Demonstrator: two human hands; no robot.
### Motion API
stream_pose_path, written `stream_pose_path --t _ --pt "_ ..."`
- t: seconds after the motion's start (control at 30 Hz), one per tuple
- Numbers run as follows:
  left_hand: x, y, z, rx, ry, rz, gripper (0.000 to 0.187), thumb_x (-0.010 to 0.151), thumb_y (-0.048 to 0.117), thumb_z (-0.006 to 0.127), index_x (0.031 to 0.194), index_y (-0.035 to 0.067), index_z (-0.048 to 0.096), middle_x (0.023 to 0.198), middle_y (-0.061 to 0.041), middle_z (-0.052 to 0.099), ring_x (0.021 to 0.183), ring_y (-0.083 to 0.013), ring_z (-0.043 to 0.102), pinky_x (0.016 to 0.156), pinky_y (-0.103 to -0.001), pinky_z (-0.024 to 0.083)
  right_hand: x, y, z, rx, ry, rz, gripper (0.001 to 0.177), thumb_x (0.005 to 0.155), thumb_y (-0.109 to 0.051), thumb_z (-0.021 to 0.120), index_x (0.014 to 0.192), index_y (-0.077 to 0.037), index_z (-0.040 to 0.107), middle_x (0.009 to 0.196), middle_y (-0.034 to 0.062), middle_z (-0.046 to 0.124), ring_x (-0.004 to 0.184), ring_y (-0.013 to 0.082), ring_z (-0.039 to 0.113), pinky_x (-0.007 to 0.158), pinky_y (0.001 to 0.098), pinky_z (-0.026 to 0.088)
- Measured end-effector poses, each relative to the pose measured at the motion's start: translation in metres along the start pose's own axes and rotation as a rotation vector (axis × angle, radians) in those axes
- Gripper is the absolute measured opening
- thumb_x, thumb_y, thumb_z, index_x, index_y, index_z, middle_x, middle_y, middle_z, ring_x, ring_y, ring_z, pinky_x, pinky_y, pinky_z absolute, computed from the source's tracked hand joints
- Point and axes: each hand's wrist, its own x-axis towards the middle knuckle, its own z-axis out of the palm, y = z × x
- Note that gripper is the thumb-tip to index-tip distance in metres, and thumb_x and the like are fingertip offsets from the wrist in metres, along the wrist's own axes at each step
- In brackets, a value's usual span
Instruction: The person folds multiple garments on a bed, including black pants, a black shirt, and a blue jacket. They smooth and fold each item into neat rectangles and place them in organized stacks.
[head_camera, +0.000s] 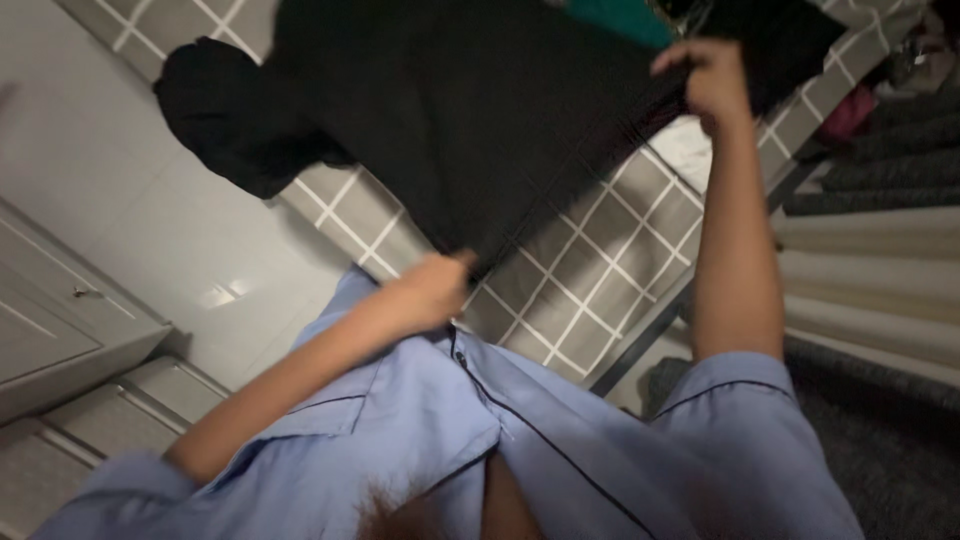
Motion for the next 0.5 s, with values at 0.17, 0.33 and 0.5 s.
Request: stream_pose_path --t 0.17,0.33,0.5 --pt "0.07 0.006 0.106 0.145 -0.496 0.127 0.031 0.084 0.015 0.061 0.1 -0.007 0.074 0.098 -0.029 0.073 0.095 -0.0414 0.073 0.084 -0.048 0.059 -0.1 0.084 0.002 0.253 0.127 0.448 0.036 0.085 0.017 0.041 0.087 -0.001 0.072 0.079 0.011 0.068 0.064 0.0198 0.067 0.052 0.0347 0.057" --pt "0.115 -0.004 0.22 0.196 -0.573 0.357 0.036 0.087 0.021 0.057 0.1 -0.007 0.076 0.101 -0.032 0.072 0.099 -0.0433 0.072 0.09 -0.05 0.057 -0.191 0.171 -0.001 0.279 0.278 0.463 0.039 0.078 0.02 0.036 0.083 0.002 0.071 0.081 0.0118 0.07 0.067 0.0225 0.07 0.056 0.0381 0.061" --pt "0.117 -0.005 0.285 0.167 -0.749 0.337 0.05 0.101 0.031 0.045 0.109 -0.007 0.076 0.108 -0.028 0.075 0.104 -0.0401 0.072 0.098 -0.048 0.053 -0.265 0.231 -0.004 -0.09 0.372 0.151 0.052 0.064 0.022 0.038 0.091 0.005 0.079 0.086 0.0158 0.073 0.079 0.0228 0.068 0.07 0.0328 0.056"
